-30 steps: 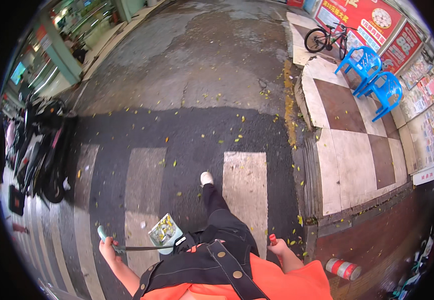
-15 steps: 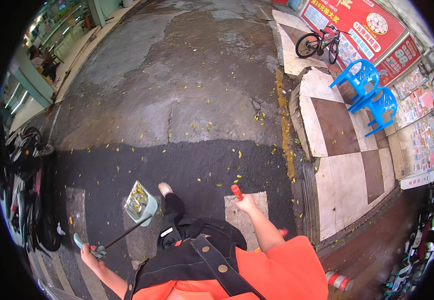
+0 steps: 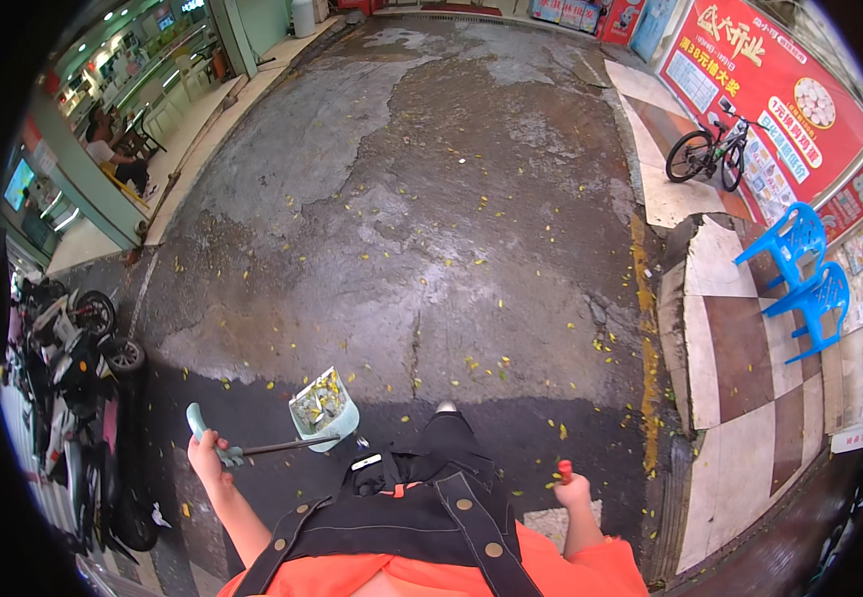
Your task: The person sweeps scraps of paper and debris into a dustpan with a broom on a tiled sidewalk and then dumps the trash into a public waste bin.
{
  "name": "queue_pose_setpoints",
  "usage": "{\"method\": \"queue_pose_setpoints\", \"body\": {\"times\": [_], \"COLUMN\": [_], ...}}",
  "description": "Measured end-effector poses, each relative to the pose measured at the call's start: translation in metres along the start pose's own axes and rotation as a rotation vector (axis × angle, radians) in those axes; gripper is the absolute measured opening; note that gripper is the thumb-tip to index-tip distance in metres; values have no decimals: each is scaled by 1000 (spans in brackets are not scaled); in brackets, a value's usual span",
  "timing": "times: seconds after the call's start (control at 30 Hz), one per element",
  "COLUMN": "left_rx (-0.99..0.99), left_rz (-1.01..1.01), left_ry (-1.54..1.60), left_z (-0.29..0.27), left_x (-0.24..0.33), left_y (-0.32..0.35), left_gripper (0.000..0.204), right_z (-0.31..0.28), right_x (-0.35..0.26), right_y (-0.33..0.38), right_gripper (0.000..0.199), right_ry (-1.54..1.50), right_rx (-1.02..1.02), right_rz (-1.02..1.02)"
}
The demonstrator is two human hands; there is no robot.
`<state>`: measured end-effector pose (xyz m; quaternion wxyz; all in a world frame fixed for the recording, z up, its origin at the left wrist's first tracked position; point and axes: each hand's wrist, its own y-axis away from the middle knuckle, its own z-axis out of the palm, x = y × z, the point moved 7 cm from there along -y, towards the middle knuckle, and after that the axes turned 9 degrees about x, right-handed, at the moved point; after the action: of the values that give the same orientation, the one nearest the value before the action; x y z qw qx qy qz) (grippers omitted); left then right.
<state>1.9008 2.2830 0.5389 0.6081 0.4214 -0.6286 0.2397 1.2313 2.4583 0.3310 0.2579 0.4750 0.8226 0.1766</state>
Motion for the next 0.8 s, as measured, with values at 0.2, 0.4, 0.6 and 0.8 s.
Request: {"method": "queue_pose_setpoints", "body": {"times": [0.2,0.4,0.6,0.8], "left_rx": [19,183,180,183], "left_rz": [22,4,-58,-47], "left_ry": [-21,40,27,-3], "left_z": [167,275,387,546], "left_x": [-19,-17,30,22], "left_y": [-127,-242,-339,-497], "left_gripper": [5,5,4,5], "right_z": [-6,-34,-26,57], "right_x": [-181,-562,-835,-976], "right_y": [-122,-204,-260,-394], "right_gripper": [17,31,23,15], "right_ry": [1,39,-218,-907], "right_rx": [98,132,137,-20], "right_rz": [-114,-539,-778,-1049]}}
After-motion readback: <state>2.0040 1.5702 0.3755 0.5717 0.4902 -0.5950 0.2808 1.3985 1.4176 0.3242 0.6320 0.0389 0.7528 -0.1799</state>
